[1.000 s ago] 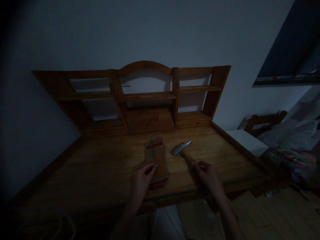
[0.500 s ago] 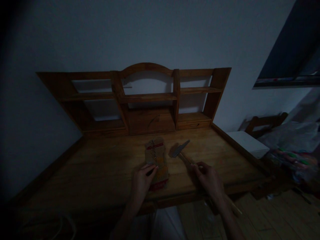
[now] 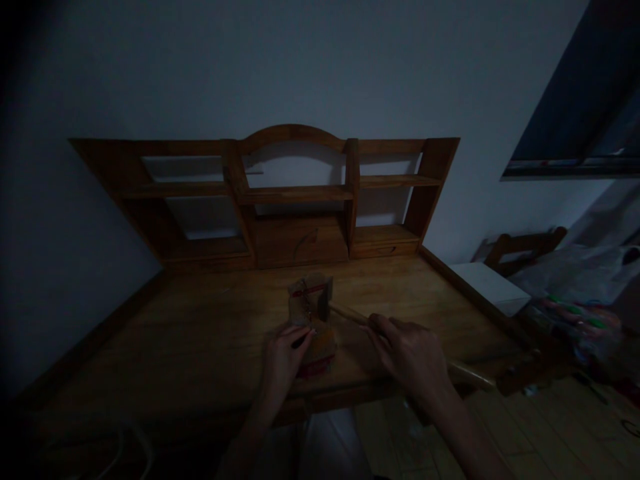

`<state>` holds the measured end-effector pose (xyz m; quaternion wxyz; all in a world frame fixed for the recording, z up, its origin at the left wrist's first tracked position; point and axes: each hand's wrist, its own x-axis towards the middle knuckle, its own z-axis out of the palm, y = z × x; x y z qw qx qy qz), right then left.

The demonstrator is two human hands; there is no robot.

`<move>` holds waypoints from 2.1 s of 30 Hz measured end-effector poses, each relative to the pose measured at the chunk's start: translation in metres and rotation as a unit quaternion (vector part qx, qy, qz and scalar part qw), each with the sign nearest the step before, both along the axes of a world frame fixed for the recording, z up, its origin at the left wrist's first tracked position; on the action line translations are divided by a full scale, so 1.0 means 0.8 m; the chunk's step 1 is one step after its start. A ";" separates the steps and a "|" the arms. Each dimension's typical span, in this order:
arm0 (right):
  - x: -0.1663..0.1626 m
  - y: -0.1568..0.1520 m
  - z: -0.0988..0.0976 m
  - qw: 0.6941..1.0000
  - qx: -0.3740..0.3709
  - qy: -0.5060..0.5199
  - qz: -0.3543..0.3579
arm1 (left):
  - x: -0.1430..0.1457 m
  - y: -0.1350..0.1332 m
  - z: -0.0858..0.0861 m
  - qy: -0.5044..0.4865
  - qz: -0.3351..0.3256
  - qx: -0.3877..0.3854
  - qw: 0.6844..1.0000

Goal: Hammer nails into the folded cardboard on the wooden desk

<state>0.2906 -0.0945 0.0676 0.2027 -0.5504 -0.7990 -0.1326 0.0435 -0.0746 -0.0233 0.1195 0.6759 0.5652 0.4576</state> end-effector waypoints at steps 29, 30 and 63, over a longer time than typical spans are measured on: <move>-0.022 0.005 0.024 0.998 -0.002 -0.060 0.009 | 0.000 0.003 -0.007 0.001 -0.003 0.011 1.000; -0.022 0.005 0.024 0.998 -0.001 -0.061 0.012 | 0.001 0.003 -0.005 -0.001 -0.003 0.009 1.000; -0.033 0.001 0.032 0.995 -0.004 -0.097 0.014 | 0.004 -0.003 0.002 0.039 0.023 0.008 0.999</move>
